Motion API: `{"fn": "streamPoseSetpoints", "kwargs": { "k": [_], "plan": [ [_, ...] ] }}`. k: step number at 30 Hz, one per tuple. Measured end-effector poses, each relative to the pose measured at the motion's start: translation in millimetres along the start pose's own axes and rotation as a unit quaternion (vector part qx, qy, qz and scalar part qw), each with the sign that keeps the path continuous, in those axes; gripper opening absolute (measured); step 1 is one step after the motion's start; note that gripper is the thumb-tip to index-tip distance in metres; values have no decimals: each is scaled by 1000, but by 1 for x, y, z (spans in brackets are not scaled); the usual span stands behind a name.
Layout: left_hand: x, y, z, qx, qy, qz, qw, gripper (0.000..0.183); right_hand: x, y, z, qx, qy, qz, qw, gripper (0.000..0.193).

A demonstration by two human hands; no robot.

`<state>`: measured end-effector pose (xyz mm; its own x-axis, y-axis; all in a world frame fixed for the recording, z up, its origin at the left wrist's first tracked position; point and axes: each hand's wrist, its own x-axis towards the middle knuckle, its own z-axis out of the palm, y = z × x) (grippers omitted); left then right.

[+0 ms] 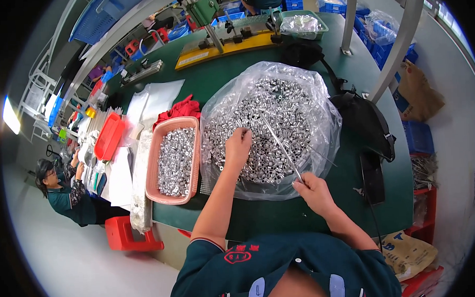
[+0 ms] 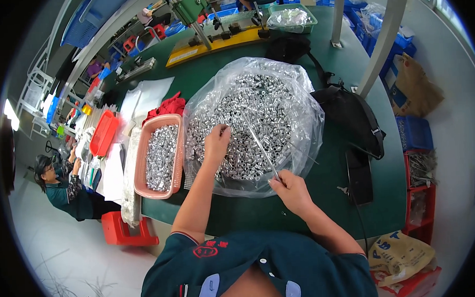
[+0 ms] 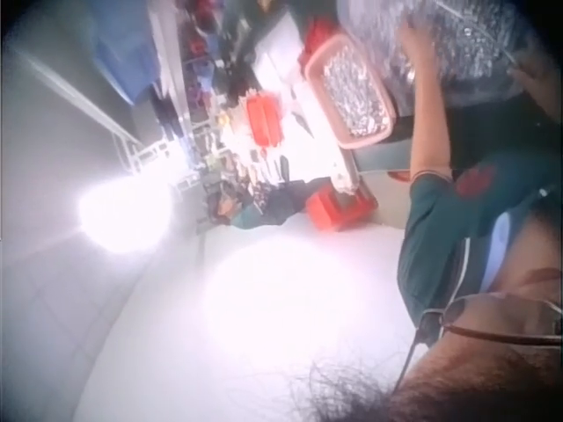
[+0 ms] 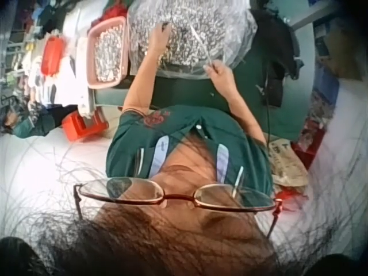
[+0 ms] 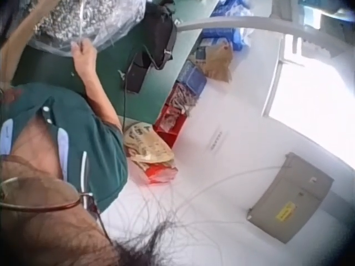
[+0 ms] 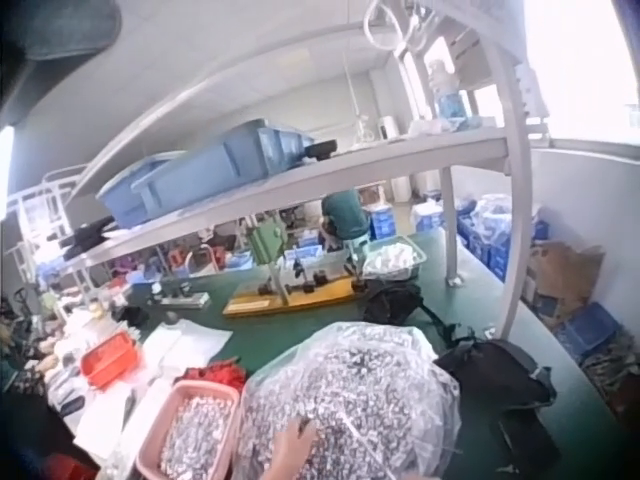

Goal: The person picks up small metal parts from a plastic bag and sorts them into a pink tray using a long metal rod.

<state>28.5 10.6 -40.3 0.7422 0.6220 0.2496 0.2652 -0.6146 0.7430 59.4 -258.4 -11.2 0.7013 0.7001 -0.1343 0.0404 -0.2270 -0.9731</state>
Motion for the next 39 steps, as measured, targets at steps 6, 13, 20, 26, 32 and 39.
{"fn": "streamPoseSetpoints", "kwargs": {
  "k": [6, 13, 20, 26, 32, 39],
  "plan": [
    [3, -14, -31, -794, -143, -320, 497, 18, 1, 4, -6, 22, -60, 26, 998, 19],
    [0, -26, -27, -848, -107, -318, 410, 21, -1, 0, -8, 112, -143, 92, 979, 14],
    [-6, -29, -26, -825, -146, -264, 479, 22, -1, -1, -8, 118, -187, 96, 971, 13],
    [-9, -27, -29, -784, -135, -261, 547, 24, -1, -5, -12, 99, -202, 108, 968, 12],
    [-10, -19, -38, -734, -145, -280, 601, 22, 2, -6, -19, 40, -196, 81, 976, 14],
    [-10, -19, -34, -732, -117, -286, 607, 23, 1, -5, -16, 23, -177, 54, 982, 16]
  ]
}}
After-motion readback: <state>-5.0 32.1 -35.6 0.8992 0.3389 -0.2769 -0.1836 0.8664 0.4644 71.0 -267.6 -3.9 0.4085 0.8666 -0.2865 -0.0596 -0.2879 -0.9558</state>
